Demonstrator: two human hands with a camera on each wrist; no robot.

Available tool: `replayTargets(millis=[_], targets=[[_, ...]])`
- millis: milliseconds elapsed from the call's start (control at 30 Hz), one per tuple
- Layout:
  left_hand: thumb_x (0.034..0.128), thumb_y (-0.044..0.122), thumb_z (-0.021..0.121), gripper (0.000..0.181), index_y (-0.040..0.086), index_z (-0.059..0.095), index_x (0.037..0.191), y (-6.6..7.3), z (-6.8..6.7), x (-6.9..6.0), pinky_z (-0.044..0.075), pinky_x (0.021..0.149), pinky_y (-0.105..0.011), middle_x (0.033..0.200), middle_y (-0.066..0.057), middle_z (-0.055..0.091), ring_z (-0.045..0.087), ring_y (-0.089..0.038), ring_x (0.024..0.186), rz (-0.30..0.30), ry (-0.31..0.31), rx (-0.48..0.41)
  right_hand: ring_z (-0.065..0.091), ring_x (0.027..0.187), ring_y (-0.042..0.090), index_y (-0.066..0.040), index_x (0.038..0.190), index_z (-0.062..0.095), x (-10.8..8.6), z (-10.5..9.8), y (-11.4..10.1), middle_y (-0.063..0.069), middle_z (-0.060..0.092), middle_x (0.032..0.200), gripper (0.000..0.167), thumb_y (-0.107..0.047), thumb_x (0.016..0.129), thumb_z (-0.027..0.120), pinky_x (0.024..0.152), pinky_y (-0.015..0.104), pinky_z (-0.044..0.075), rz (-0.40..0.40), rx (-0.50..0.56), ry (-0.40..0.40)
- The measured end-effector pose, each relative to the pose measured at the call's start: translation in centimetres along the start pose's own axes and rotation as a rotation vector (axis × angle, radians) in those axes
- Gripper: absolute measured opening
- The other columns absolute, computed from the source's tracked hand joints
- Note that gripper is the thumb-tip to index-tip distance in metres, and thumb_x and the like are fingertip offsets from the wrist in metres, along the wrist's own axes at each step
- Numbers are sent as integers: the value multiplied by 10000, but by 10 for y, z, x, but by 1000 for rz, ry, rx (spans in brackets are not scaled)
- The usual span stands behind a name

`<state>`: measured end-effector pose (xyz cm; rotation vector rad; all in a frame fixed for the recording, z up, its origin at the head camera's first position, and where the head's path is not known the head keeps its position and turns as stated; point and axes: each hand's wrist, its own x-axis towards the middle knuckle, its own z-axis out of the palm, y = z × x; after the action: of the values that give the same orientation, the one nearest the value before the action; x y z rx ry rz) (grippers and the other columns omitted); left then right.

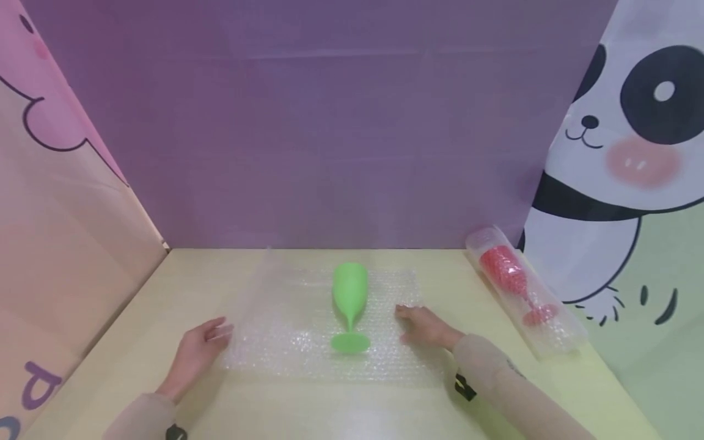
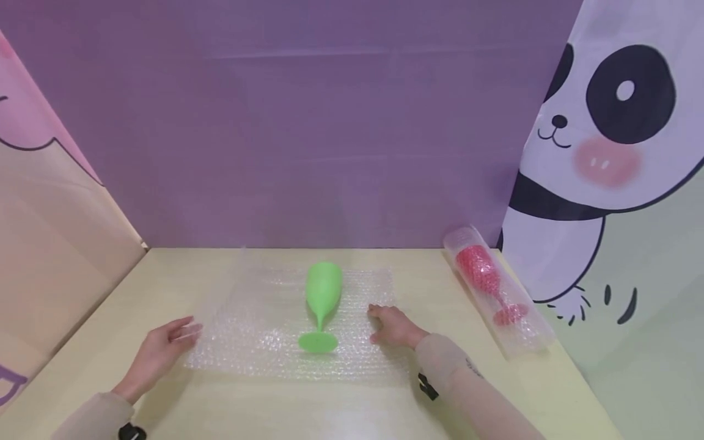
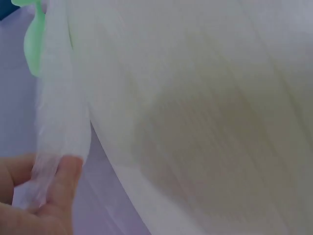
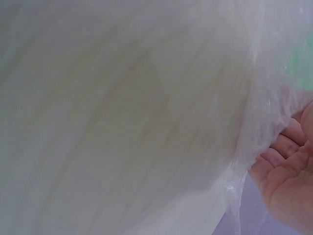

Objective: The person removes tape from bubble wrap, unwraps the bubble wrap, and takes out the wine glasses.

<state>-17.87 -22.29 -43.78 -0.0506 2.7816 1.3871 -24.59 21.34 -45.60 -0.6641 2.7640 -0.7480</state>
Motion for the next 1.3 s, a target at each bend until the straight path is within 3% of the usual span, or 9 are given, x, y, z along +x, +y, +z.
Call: replayTargets(millis=[200, 267, 333, 433, 500, 600, 767, 967, 1300], targets=[[883, 80, 514, 537, -176, 311, 1309, -8, -3, 4, 543, 780, -430, 1174, -357, 523, 590, -404, 988, 1, -117, 105, 356, 1280, 426, 109, 1274, 444, -1, 0, -1, 270, 397, 1366, 628, -48, 728, 711, 1091, 498, 265, -4, -17, 4], [854, 58, 540, 626, -187, 228, 1338, -10, -1, 5, 495, 874, -486, 1264, -385, 424, 508, -463, 1097, 14, -138, 155, 358, 1278, 427, 110, 1274, 444, -1, 0, -1, 269, 400, 1365, 628, -51, 729, 712, 1089, 498, 267, -6, -20, 4], [797, 25, 588, 722, -205, 176, 1343, -10, 2, 5, 421, 942, -545, 1343, -415, 281, 372, -516, 1199, 97, -130, 266, 362, 1274, 427, 108, 1275, 444, 0, 0, 0, 267, 402, 1364, 627, -57, 733, 712, 1087, 499, 270, -8, -30, 1], [741, 13, 660, 794, -207, 190, 1342, -7, 8, 8, 262, 1032, -602, 1410, -399, 141, 194, -533, 1283, 324, -90, 464, 375, 1262, 435, 106, 1263, 459, 1, -1, 1, 272, 414, 1354, 616, -63, 729, 716, 1080, 507, 280, -15, -52, 2], [719, 43, 700, 757, -188, 298, 1318, -3, 13, 12, 247, 1046, -591, 1421, -370, 181, 200, -508, 1300, 472, -60, 571, 379, 1258, 438, 103, 1259, 467, 1, -2, 1, 273, 418, 1351, 612, -62, 726, 717, 1078, 510, 281, -12, -60, 1], [748, 142, 713, 679, -144, 410, 1283, 6, 17, 21, 241, 1065, -572, 1405, -330, 288, 258, -472, 1301, 573, -123, 652, 386, 1253, 437, 98, 1254, 475, 0, -3, 1, 273, 423, 1347, 607, -58, 720, 719, 1075, 509, 288, -14, -63, 2], [810, 230, 674, 663, -131, 404, 1297, 13, 18, 35, 201, 1096, -560, 1423, -316, 276, 229, -462, 1324, 510, -283, 659, 374, 1272, 417, 86, 1270, 465, 2, -1, 2, 251, 412, 1365, 616, -54, 725, 716, 1086, 496, 277, 3, -29, 4], [806, 247, 676, 699, -111, 375, 1325, 7, 22, 44, 164, 1106, -559, 1448, -297, 237, 197, -454, 1339, 423, -319, 572, 368, 1274, 422, 86, 1257, 480, 2, 1, 2, 254, 413, 1363, 600, -45, 721, 715, 1086, 503, 270, 3, -3, 0], [842, 266, 639, 708, -80, 321, 1372, 3, 24, 50, 144, 1112, -563, 1480, -263, 188, 167, -437, 1357, 344, -375, 454, 400, 1236, 447, 106, 1246, 479, -5, -7, 10, 280, 433, 1335, 609, -61, 713, 722, 1061, 526, 293, -34, -65, 19]])
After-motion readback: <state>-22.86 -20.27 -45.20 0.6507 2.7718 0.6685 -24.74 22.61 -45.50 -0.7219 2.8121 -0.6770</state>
